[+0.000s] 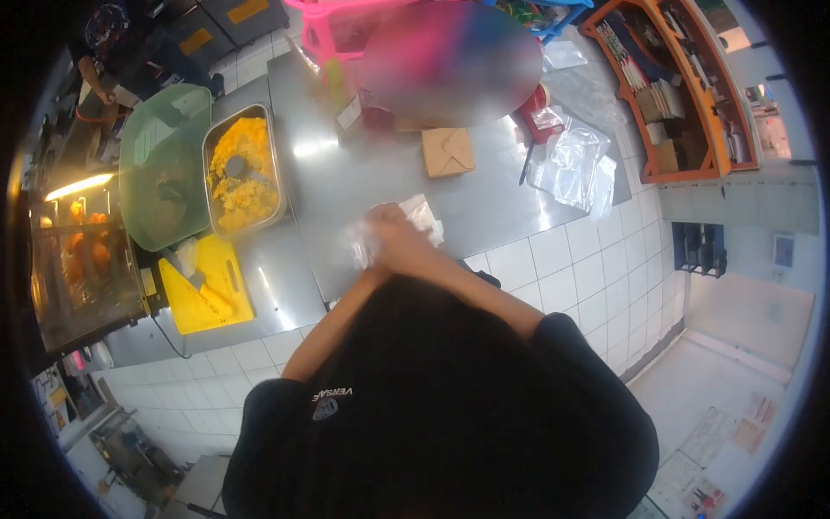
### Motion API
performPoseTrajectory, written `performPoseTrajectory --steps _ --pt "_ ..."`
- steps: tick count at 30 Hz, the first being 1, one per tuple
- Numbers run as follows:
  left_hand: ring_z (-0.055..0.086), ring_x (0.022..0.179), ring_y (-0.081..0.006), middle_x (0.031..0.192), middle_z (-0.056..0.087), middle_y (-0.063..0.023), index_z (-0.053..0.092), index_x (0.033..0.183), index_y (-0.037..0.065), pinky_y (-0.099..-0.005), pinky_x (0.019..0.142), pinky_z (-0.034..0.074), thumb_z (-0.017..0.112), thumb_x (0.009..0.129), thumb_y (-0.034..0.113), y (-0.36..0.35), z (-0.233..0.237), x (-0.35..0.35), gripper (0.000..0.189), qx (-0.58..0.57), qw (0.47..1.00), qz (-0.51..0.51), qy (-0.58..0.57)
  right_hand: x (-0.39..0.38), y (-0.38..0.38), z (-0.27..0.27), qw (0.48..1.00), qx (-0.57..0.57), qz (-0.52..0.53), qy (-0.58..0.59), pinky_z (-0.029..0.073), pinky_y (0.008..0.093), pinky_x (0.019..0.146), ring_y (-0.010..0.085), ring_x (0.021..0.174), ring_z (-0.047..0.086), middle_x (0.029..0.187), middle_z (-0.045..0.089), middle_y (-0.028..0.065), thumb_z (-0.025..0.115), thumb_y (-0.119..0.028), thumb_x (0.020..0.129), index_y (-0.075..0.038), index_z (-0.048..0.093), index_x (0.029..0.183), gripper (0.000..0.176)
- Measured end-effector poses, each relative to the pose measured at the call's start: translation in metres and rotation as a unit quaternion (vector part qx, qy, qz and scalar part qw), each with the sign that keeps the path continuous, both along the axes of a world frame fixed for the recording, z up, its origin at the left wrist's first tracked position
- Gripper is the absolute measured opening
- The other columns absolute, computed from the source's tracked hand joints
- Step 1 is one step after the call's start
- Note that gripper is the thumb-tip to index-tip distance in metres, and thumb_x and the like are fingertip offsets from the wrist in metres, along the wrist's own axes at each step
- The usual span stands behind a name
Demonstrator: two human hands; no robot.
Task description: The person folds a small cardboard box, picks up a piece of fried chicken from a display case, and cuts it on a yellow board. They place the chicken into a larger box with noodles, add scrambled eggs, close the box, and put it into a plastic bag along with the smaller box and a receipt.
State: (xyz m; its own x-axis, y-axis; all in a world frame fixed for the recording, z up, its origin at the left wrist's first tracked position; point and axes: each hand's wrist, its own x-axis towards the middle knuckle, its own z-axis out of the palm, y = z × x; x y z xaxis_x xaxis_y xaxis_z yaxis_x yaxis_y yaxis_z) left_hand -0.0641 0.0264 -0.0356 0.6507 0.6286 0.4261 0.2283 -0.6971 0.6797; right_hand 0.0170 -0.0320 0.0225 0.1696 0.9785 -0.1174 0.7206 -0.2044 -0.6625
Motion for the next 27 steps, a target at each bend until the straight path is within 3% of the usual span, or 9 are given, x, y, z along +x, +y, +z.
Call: performPoseTrajectory --steps 4,7,9,12,17,20,23,25,27 --pt "0.054 0.089 -0.0287 0.081 0.058 -0.0054 0.061 0.079 0.013 -0.0461 0.086 0.039 0.075 0.076 0.034 0.004 -0.024 0.015 0.026 -0.016 0.989 -0.023 0.148 0.021 -0.027 0.046 0.986 -0.081 0.015 0.145 0.049 0.0476 0.084 0.0458 0.097 0.062 0.102 0.065 0.0266 0.068 -0.009 0.08 -0.006 0.042 0.141 0.065" --pt "0.059 0.095 -0.0293 0.083 0.064 -0.008 0.066 0.091 0.008 -0.0434 0.084 0.043 0.061 0.093 0.028 0.013 -0.026 0.032 0.022 -0.118 0.931 -0.002 0.345 0.065 -0.057 0.057 0.945 -0.11 -0.104 0.289 0.05 0.0468 0.09 0.0372 0.11 0.063 0.116 0.066 0.0245 0.074 -0.029 0.084 -0.007 0.034 0.143 0.075" --pt "0.065 0.096 -0.0359 0.098 0.071 -0.0112 0.071 0.099 0.005 -0.0419 0.086 0.048 0.07 0.086 0.033 0.032 -0.093 0.013 0.031 -0.16 0.981 -0.02 0.111 0.094 -0.078 0.056 0.927 -0.112 -0.175 0.311 0.046 0.0455 0.098 0.0355 0.12 0.057 0.126 0.06 0.025 0.08 -0.031 0.08 -0.007 0.029 0.148 0.088" --pt "0.064 0.101 -0.0367 0.106 0.07 -0.0193 0.069 0.108 -0.001 -0.0432 0.092 0.046 0.064 0.092 0.046 0.044 0.045 0.029 0.05 -0.169 0.969 0.177 0.026 0.115 -0.097 0.02 0.936 -0.08 -0.173 0.297 0.037 0.042 0.11 0.0346 0.137 0.041 0.147 0.041 0.0258 0.085 -0.033 0.076 -0.005 0.021 0.154 0.105" --pt "0.06 0.113 -0.0324 0.12 0.064 -0.0263 0.06 0.123 -0.006 -0.0403 0.097 0.043 0.049 0.1 0.053 0.047 0.133 0.044 0.065 -0.366 0.906 0.161 0.138 0.115 -0.048 0.007 0.834 0.106 -0.06 0.538 0.036 0.0419 0.113 0.0309 0.141 0.036 0.155 0.033 0.0169 0.084 -0.023 0.076 -0.006 0.013 0.157 0.109" --pt "0.06 0.109 -0.0348 0.116 0.063 -0.0269 0.06 0.12 -0.007 -0.0414 0.096 0.044 0.047 0.101 0.051 0.021 0.193 0.076 0.063 -0.372 0.898 0.186 0.146 0.142 -0.034 0.0 0.523 0.093 -0.029 0.846 0.046 0.0381 0.105 0.0312 0.129 0.051 0.143 0.049 0.0148 0.078 -0.022 0.082 -0.003 0.035 0.149 0.082" --pt "0.06 0.099 -0.0396 0.103 0.063 -0.0253 0.063 0.11 -0.007 -0.045 0.092 0.045 0.05 0.101 0.047 0.006 0.178 0.099 0.055 -0.112 0.963 0.186 0.162 0.162 -0.013 -0.025 0.399 0.014 -0.089 0.913 0.055 0.0357 0.094 0.0268 0.109 0.065 0.119 0.065 0.0129 0.07 -0.033 0.09 -0.001 0.055 0.129 0.052" --pt "0.059 0.094 -0.0412 0.097 0.061 -0.0239 0.063 0.104 -0.005 -0.0468 0.089 0.046 0.054 0.099 0.043 -0.003 0.157 0.1 0.049 0.11 0.961 0.166 0.194 0.137 -0.041 -0.018 0.685 0.148 -0.11 0.705 0.058 0.0342 0.084 0.0229 0.094 0.069 0.106 0.068 0.013 0.061 -0.042 0.094 -0.001 0.06 0.118 0.048" --pt "0.058 0.092 -0.0415 0.093 0.058 -0.0226 0.062 0.099 -0.004 -0.048 0.086 0.047 0.059 0.097 0.038 -0.006 0.158 0.1 0.042 0.295 0.913 0.139 0.246 0.137 -0.046 -0.021 0.682 -0.075 -0.074 0.724 0.058 0.03 0.069 0.0173 0.072 0.068 0.087 0.068 0.0116 0.052 -0.05 0.098 -0.001 0.063 0.102 0.051"
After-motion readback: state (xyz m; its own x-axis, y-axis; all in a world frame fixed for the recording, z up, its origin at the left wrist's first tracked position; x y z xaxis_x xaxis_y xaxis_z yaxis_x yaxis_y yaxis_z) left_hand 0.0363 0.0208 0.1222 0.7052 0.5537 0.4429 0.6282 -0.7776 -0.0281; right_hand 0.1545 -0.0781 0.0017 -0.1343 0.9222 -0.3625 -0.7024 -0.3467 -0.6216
